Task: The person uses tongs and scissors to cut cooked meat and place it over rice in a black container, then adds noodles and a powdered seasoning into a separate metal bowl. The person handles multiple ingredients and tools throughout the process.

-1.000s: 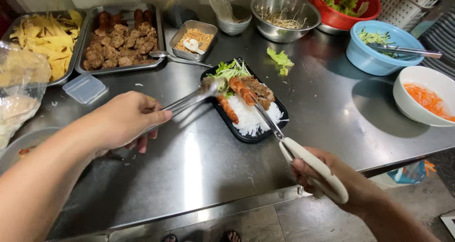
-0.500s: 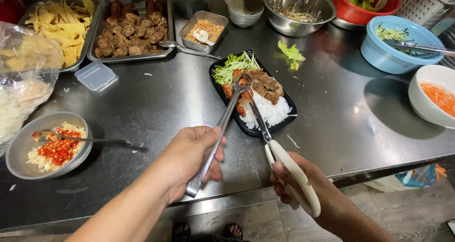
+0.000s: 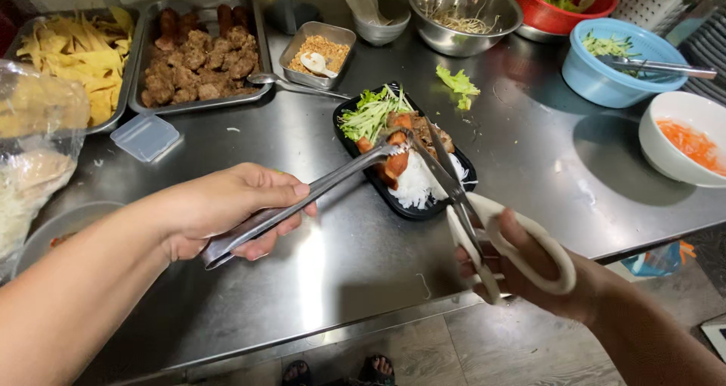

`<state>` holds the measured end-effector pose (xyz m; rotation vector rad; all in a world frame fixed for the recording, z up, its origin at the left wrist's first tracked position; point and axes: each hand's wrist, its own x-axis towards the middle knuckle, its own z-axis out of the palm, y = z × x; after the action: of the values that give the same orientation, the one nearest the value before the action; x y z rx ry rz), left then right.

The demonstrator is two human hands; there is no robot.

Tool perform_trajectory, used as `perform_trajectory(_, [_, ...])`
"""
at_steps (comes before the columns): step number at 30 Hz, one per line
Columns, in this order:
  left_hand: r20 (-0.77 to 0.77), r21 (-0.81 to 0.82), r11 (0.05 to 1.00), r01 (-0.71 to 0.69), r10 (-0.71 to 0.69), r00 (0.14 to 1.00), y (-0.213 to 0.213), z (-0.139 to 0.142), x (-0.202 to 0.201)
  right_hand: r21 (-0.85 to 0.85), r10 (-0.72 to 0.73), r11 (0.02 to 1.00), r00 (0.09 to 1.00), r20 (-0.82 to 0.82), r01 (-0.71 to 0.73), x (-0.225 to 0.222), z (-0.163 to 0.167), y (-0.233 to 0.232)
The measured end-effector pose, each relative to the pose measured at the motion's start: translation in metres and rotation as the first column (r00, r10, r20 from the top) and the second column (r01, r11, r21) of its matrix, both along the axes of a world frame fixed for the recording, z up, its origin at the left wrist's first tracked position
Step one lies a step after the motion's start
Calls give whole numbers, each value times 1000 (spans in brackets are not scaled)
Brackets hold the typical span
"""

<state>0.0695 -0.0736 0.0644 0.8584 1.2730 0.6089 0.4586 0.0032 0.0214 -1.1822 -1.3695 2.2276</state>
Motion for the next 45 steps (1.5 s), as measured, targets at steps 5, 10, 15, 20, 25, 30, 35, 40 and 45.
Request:
perform_trajectory(5, [113, -27, 999, 26, -23, 993, -1, -12, 2, 21, -50, 999, 996, 67, 49, -43, 11, -2])
perform_trajectory(10, [205, -118, 989, -94, 117, 972, -14, -27, 24, 91, -33, 995, 999, 31, 30, -54, 7, 1])
perform_trajectory(15, [165, -190, 951, -244, 276, 947, -34, -32, 53, 80, -54, 996, 996, 71, 49, -51, 1, 12])
perform_trajectory(20, [131, -131, 950, -284, 301, 945, -34, -37, 67, 62, -72, 996, 970, 232, 59, -51, 7, 16])
perform_trajectory(25, [192, -112, 948, -298, 315, 929, -38, -44, 66, 27, 50, 998, 969, 241, -58, -52, 28, 26])
perform_trajectory(30, [213, -107, 948, -299, 316, 925, -39, -49, 68, 51, 106, 991, 952, 287, -125, -58, 37, 28])
perform_trajectory(35, [216, -89, 950, -299, 312, 925, -42, -52, 71, 35, 84, 994, 947, 310, -99, -61, 33, 31])
perform_trajectory(40, [182, -103, 947, -303, 318, 931, -33, -56, 65, 43, 103, 993, 980, 173, -112, -60, 17, 37])
perform_trajectory(45, [193, -97, 959, -268, 282, 940, -28, -58, 61, 56, 6, 998, 993, 116, -13, -59, 2, 31])
